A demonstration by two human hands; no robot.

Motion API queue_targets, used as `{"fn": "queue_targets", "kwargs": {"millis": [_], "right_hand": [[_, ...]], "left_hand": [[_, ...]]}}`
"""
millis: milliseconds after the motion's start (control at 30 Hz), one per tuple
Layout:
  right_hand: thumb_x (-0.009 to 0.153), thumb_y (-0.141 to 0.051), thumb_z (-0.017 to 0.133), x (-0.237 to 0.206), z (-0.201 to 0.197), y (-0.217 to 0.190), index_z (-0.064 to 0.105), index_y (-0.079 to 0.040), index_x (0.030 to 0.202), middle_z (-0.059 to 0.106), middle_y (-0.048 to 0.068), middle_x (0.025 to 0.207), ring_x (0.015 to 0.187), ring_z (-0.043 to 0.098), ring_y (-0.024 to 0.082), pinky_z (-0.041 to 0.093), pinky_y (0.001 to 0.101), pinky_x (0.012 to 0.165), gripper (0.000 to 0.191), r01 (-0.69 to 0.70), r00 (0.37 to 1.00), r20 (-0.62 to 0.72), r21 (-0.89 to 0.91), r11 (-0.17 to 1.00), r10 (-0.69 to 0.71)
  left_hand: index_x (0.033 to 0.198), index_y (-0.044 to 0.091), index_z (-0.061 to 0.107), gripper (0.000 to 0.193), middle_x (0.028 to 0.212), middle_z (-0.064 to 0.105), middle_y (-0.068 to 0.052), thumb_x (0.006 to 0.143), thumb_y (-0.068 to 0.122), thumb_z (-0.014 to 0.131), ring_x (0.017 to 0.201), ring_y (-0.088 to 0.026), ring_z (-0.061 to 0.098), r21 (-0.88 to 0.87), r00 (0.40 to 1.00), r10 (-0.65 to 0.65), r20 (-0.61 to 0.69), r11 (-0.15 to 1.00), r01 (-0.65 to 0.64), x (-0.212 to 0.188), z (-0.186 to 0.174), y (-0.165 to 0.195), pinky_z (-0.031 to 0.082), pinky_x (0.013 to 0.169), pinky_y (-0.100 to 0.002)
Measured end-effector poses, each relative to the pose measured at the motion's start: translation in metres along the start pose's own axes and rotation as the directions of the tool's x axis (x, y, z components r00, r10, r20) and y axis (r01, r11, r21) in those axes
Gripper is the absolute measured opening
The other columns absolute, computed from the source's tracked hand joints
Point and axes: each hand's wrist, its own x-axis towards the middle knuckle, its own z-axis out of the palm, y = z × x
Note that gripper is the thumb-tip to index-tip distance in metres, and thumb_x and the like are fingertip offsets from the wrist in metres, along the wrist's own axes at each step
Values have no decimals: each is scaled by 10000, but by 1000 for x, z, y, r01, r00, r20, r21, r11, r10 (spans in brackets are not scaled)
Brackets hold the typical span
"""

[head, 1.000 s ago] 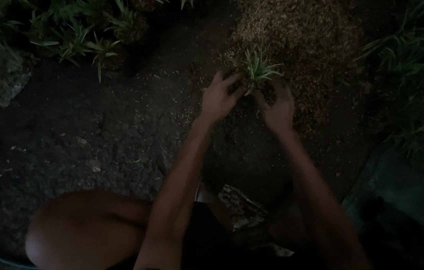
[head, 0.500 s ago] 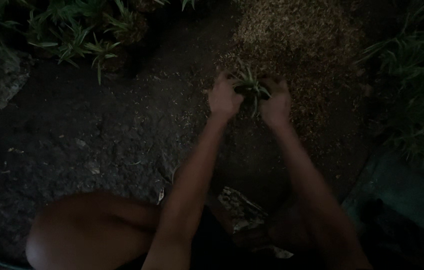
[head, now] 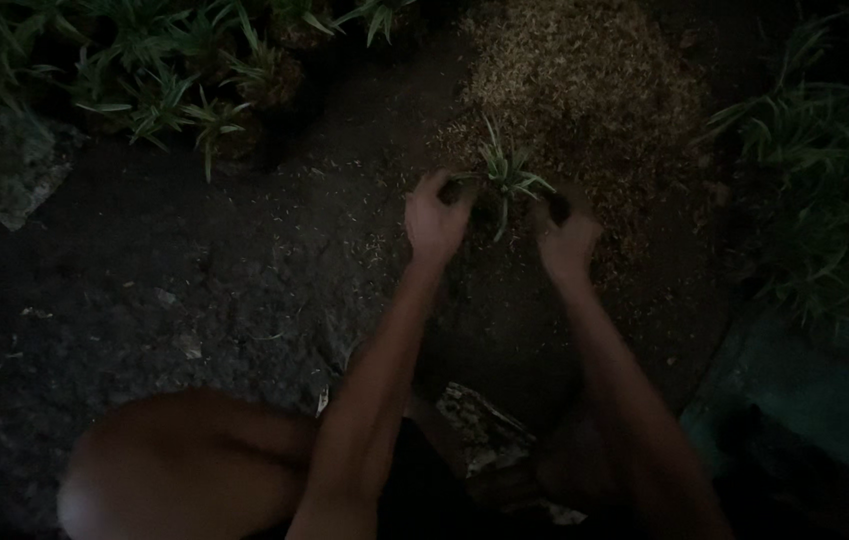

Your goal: The person plants small seedlings into a pile of soil or mulch by hand. They dig small holes, place each seedling, and cover the roots with soil, repeating the process for multiple plants.

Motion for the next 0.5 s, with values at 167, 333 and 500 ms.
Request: {"fn": "queue_targets", "kwargs": {"millis": [167,333,500], "right_hand": [[923,-140,758,16,8,2,663,59,1228,724,196,936,755,689,260,553,407,665,376,-67,997,31,-211,975,75],[940,-94,754,31,8,-5,730,126,1048,717,204,902,748,659,245,557,401,619,247,-224,969,5,-405,887,247],[953,-46,709,33,6,-12,792,92,1011,730,182,856,685,669,240,581,403,610,171,-162,953,124,-560,813,275]], "left_hand": [[1289,185,716,445,1089,796,-119,889,380,732,962,-272,763,219,938,-322,125,931,290,21,1,13,590,899,-432],[1200,94,757,449,1087,777,-154,757,162,733,914,-315,758,331,999,-34,1,943,32,20,8,10,595,849,-457],[1130,71,773,394,1012,775,-169,745,145,731,824,-326,750,317,984,87,-156,948,-34,-9,17,-5,611,840,-455]]}}
